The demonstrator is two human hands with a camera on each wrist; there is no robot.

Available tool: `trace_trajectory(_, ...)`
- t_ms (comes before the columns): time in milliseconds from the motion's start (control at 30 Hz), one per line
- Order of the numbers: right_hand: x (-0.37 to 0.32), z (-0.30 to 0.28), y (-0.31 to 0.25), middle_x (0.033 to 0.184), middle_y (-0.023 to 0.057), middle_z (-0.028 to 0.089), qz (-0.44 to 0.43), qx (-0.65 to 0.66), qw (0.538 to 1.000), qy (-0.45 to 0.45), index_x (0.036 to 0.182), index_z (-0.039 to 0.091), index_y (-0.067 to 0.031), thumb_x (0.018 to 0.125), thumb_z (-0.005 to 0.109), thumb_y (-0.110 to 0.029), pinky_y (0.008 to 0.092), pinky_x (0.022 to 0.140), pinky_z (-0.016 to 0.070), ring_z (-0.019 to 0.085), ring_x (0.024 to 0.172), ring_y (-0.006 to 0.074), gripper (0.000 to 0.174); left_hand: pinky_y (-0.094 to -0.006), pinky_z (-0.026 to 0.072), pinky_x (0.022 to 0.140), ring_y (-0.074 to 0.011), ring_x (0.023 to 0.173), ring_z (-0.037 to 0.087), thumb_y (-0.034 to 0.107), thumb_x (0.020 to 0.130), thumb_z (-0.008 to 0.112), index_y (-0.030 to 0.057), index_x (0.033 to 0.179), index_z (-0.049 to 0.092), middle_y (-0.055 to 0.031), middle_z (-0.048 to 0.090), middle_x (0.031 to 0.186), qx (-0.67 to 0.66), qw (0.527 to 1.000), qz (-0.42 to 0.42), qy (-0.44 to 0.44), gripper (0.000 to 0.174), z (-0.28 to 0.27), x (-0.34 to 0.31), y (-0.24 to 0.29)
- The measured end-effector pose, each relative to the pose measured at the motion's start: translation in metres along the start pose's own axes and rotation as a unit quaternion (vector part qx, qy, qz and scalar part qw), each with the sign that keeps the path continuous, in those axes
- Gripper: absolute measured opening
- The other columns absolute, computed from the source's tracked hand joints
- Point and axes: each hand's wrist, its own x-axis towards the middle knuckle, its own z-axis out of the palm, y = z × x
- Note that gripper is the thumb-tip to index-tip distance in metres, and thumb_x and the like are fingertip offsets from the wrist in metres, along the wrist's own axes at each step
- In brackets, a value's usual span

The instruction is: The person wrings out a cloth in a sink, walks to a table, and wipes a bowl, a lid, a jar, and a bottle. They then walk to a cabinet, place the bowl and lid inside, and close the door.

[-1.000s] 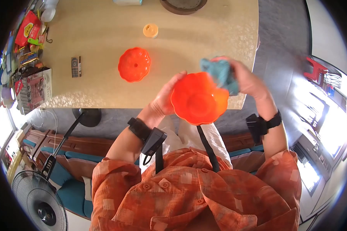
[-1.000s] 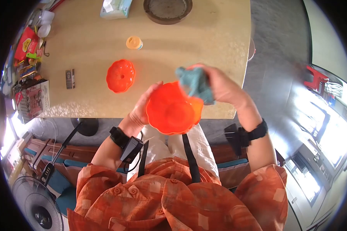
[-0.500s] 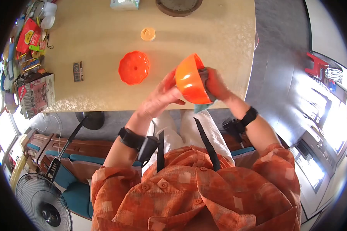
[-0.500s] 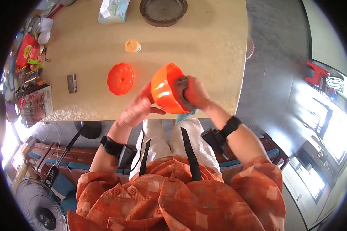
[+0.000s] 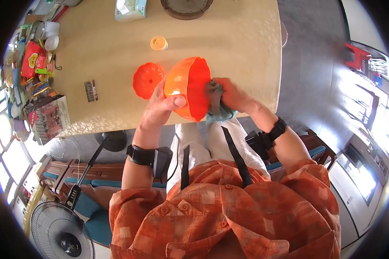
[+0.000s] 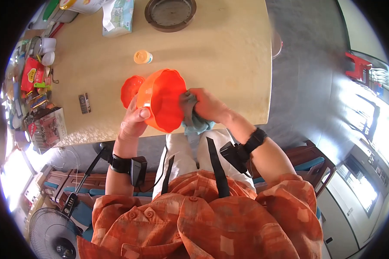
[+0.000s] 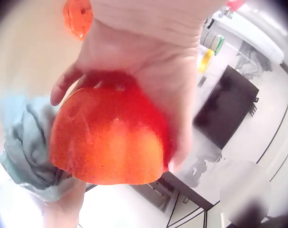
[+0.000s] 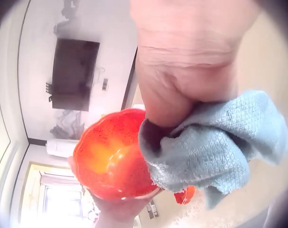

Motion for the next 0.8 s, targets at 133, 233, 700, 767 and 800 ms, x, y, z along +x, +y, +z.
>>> trace_trajectory(133,-0.012,-0.019,-0.001,0.081,0.01,0.063,0.035,0.035,0.991,0.124,0.094,0.057,0.0024,0.077,0.047,0.003,0.029,0.068,0.0476,0.059,0.078,0.0163,0.02,-0.0305,0.0401,0.09,-0.0168,0.106,0.051,0.033,0.063,0.075,-0.0004,0.128,0.038,-0.0072,0.053,0.116,-0.027,1.0,0.012,0.009,0.081,-0.027,-0.006,0.01)
trace_trajectory(233,-0.021,-0.022,-0.007,0.082,0.0083,0.062,0.074,0.079,0.98,0.165,0.099,0.055,0.002,0.076,0.054,0.0,0.0294,0.07,0.0473,0.058,0.079,0.0156,0.023,-0.0292,0.0392,0.091,-0.0163,0.107,0.05,0.038,0.064,0.074,-0.0004,0.128,0.038,-0.0076,0.053,0.117,0.024,1.0,0.002,-0.001,0.082,-0.025,-0.007,0.023)
trace_trajectory(700,0.013,0.058,-0.011,0.104,0.0115,0.058,-0.14,-0.141,0.98,0.018,0.108,0.053,-0.0099,0.073,0.061,-0.01,0.0361,0.086,0.0427,0.054,0.1,0.0293,0.036,-0.031,0.038,0.093,-0.0183,0.105,0.052,0.035,0.055,0.079,0.0013,0.123,0.044,-0.0076,0.056,0.108,0.21,0.977,-0.044,-0.013,0.084,0.012,0.018,0.009)
trace_trajectory(767,0.012,0.06,-0.006,0.104,0.0097,0.06,-0.147,-0.048,0.988,-0.021,0.108,0.054,-0.0085,0.075,0.06,-0.011,0.033,0.086,0.0434,0.055,0.103,0.0256,0.033,-0.0314,0.0371,0.093,-0.0188,0.105,0.05,0.037,0.053,0.079,0.0003,0.124,0.043,-0.008,0.055,0.11,0.257,0.965,-0.036,-0.019,0.088,0.011,0.016,0.007)
trace_trajectory(800,0.009,0.058,-0.006,0.104,0.0097,0.06,-0.146,-0.048,0.988,-0.022,0.108,0.054,-0.0085,0.075,0.06,-0.011,0.033,0.086,0.0434,0.055,0.103,0.0256,0.033,-0.0317,0.0363,0.093,-0.0193,0.106,0.049,0.038,0.05,0.079,-0.0006,0.126,0.041,-0.0083,0.053,0.112,0.305,0.952,-0.029,-0.026,0.093,0.01,0.015,0.007)
